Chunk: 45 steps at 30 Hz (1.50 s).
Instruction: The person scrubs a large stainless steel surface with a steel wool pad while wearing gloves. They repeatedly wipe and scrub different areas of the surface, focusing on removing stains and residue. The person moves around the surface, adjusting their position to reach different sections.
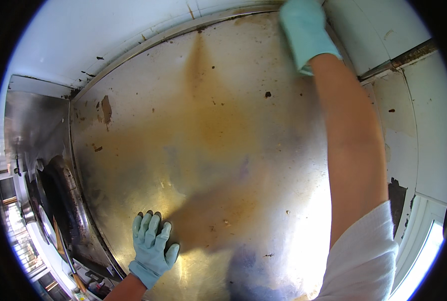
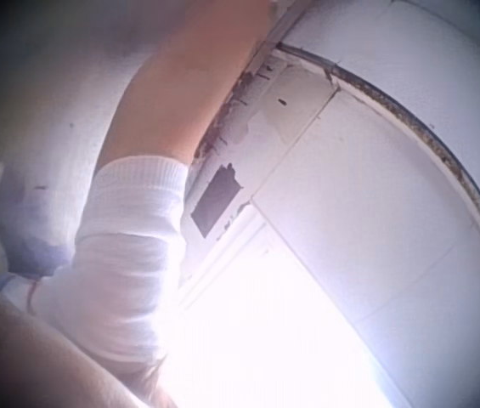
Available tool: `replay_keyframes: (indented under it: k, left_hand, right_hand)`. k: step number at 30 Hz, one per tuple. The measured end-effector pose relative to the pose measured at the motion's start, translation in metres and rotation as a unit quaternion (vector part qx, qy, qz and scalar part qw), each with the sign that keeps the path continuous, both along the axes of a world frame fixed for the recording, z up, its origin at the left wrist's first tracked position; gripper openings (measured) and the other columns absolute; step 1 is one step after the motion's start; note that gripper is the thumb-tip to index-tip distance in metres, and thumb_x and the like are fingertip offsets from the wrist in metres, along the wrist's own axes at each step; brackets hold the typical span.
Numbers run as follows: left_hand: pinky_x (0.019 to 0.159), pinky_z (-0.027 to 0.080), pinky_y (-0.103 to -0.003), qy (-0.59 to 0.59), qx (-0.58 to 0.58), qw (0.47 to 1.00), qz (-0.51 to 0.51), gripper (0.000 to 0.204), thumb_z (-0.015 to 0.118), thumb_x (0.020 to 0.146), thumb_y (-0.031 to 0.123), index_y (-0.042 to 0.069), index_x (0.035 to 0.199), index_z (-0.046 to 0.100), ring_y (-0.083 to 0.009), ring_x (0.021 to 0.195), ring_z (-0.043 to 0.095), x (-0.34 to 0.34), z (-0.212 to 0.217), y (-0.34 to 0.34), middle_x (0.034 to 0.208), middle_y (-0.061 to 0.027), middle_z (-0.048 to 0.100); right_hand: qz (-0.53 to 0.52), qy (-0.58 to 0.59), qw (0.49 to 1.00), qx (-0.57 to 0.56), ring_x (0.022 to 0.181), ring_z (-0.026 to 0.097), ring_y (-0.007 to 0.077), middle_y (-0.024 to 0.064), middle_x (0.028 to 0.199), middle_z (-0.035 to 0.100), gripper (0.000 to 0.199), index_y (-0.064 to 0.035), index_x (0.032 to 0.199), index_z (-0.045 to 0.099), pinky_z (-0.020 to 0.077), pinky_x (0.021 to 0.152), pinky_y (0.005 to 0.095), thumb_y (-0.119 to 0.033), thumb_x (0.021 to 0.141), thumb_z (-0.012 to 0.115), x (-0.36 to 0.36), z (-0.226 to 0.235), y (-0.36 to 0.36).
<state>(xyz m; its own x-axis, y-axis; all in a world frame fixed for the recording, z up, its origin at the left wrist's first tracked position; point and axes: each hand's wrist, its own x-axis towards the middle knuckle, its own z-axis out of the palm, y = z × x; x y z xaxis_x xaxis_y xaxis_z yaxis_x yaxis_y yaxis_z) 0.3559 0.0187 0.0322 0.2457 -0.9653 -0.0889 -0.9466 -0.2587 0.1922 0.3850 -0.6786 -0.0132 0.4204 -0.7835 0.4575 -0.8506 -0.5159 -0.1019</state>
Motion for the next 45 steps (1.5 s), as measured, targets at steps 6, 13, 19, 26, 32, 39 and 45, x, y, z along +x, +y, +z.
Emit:
replay_keyframes:
  k: [6,13,19,26,32,39,45]
  left_hand:
    - [0.127,0.035,-0.075,-0.019,-0.016,1.0,-0.003,0.054,0.06,0.109,0.04,0.004,0.15,0.06,-0.0523,0.148,0.052,-0.001,0.003,-0.005,0.164,-0.0259,0.049]
    - [0.126,0.036,-0.076,-0.006,-0.017,1.0,-0.003,0.055,0.062,0.108,0.04,0.004,0.15,0.059,-0.0526,0.147,0.052,0.0,0.0,-0.004,0.164,-0.0256,0.048]
    - [0.127,0.035,-0.076,-0.011,-0.017,1.0,-0.009,0.056,0.062,0.108,0.04,0.003,0.149,0.059,-0.0534,0.147,0.052,0.002,0.0,-0.007,0.163,-0.0266,0.048]
    - [0.129,0.033,-0.075,-0.022,-0.01,1.0,-0.012,0.058,0.064,0.105,0.037,0.001,0.151,0.058,-0.0563,0.149,0.049,-0.001,0.004,-0.013,0.163,-0.0283,0.048]
    - [0.132,0.032,-0.072,-0.017,-0.019,1.0,-0.009,0.06,0.066,0.104,0.03,0.002,0.156,0.056,-0.0546,0.155,0.045,-0.003,0.009,-0.017,0.167,-0.0275,0.047]
    - [0.133,0.032,-0.07,-0.032,-0.03,0.999,-0.005,0.066,0.075,0.098,0.028,0.003,0.156,0.059,-0.0523,0.155,0.046,-0.004,0.007,-0.017,0.165,-0.0259,0.05]
    - [0.134,0.032,-0.069,-0.035,-0.034,0.999,-0.015,0.065,0.076,0.098,0.027,0.002,0.156,0.059,-0.0521,0.155,0.046,-0.004,0.008,-0.019,0.166,-0.0268,0.049]
  right_hand:
    - [0.292,-0.077,0.935,0.185,0.116,0.08,0.0405,0.0195,0.129,0.082,0.034,-0.0103,0.127,0.082,0.0639,0.104,0.0539,-0.02,0.108,0.056,0.092,0.018,0.17]
    - [0.055,0.024,0.998,-0.021,0.118,0.081,0.0382,0.0241,0.121,0.083,0.035,-0.0031,0.113,0.086,0.0626,0.104,0.0515,-0.029,0.108,0.064,-0.036,0.005,-0.021]
    - [0.036,0.018,0.999,-0.015,0.115,0.077,0.0456,0.0256,0.125,0.08,0.04,-0.0054,0.125,0.079,0.0618,0.102,0.0561,-0.035,0.114,0.054,-0.059,-0.005,-0.046]
    - [0.055,0.047,0.996,0.045,0.121,0.072,0.0485,0.0267,0.137,0.075,0.049,-0.0045,0.139,0.072,0.0589,0.106,0.057,-0.042,0.118,0.049,-0.124,-0.015,-0.006]
    - [0.151,0.033,0.988,0.023,0.127,0.071,0.0419,0.0205,0.135,0.075,0.036,-0.0062,0.136,0.073,0.0579,0.11,0.0515,-0.03,0.113,0.059,-0.197,-0.002,0.097]
    - [0.123,0.273,0.93,-0.213,0.112,0.072,0.0288,0.0111,0.123,0.073,0.032,-0.0074,0.133,0.07,0.0588,0.095,0.0458,-0.013,0.102,0.067,-0.187,0.133,0.083]
    - [0.169,0.557,0.79,-0.193,0.112,0.07,0.0341,0.0191,0.114,0.074,0.031,0.0037,0.123,0.077,0.056,0.103,0.0457,-0.015,0.101,0.066,-0.209,0.125,0.057]
